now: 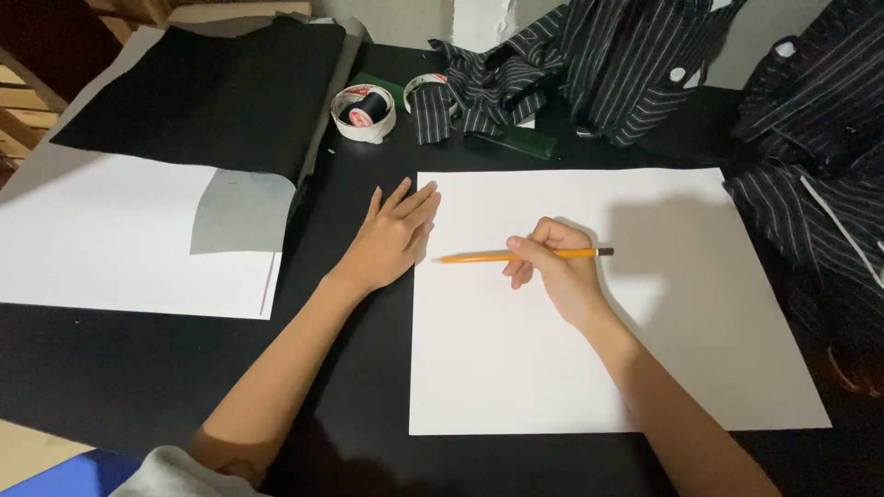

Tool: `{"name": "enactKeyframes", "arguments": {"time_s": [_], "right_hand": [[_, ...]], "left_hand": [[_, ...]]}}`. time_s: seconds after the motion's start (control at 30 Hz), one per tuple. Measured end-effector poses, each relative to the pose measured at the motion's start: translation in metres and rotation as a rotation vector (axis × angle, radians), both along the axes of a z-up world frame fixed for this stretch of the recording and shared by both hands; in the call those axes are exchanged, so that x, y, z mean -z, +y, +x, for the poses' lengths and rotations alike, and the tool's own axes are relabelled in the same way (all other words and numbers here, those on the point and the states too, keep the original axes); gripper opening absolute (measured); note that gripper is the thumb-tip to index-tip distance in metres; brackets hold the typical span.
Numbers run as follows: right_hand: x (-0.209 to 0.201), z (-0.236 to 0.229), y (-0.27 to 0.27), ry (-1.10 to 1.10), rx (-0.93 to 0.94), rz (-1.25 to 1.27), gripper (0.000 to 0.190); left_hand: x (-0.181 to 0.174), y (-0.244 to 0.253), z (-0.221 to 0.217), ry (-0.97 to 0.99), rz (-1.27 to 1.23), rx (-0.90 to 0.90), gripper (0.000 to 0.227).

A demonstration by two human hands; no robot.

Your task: Drafting a pattern on a white sheet of paper using a pencil and a green ruler.

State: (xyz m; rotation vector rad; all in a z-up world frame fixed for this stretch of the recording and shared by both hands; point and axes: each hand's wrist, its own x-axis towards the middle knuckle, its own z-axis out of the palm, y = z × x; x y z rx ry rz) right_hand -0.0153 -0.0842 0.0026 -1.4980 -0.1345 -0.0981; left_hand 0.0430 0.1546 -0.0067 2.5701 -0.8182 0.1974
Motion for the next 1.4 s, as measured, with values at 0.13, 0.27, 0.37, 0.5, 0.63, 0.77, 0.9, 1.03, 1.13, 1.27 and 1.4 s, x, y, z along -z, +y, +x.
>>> {"name": "enactKeyframes", "arguments": {"time_s": [0.13, 0.27, 0.37, 0.5, 0.63, 0.77, 0.9, 1.03, 1.13, 1.27, 1.4], "right_hand": [[0.001, 0.002, 0.000, -0.017, 0.007, -0.006, 0.031], [0.003, 0.003, 0.003, -0.012, 0.000, 0.021, 0.032], [0.004, 0.003, 0.001, -0.016, -0.010, 0.003, 0.031], [0.008, 0.005, 0.001, -0.030, -0.031, -0.033, 0.030], [0.008, 0.003, 0.001, -0.047, -0.039, -0.040, 0.030], [0.001, 0.001, 0.004, -0.064, 0.002, -0.010, 0.026], [-0.003, 0.008, -0.003, -0.118, 0.287, -0.092, 0.020], [-0.039, 0.029, -0.033, -0.356, 0.249, -0.346, 0.044], [-0.006, 0.080, -0.054, -0.590, 0.289, -0.643, 0.027], [0.024, 0.134, -0.060, -0.582, 0.302, -1.212, 0.037], [0.026, 0.149, -0.051, -0.352, 0.201, -1.449, 0.029]], "left_hand": [[0.000, 0.000, 0.001, -0.003, 0.000, -0.001, 0.041], [0.002, 0.001, 0.003, 0.001, 0.000, 0.006, 0.042], [0.000, 0.001, 0.002, 0.004, 0.001, 0.013, 0.043], [-0.001, 0.001, 0.001, 0.016, 0.011, 0.003, 0.043], [-0.003, 0.001, -0.001, 0.018, -0.001, 0.012, 0.043], [-0.004, 0.002, 0.001, -0.002, 0.008, 0.024, 0.043], [-0.011, -0.001, -0.005, 0.003, 0.012, 0.025, 0.044], [-0.006, -0.001, 0.000, -0.032, 0.008, 0.038, 0.044], [-0.004, 0.000, -0.001, -0.051, 0.004, 0.058, 0.045], [0.005, 0.002, 0.007, -0.095, 0.006, 0.039, 0.044], [-0.001, 0.001, 0.003, -0.090, 0.036, 0.032, 0.042]]}}
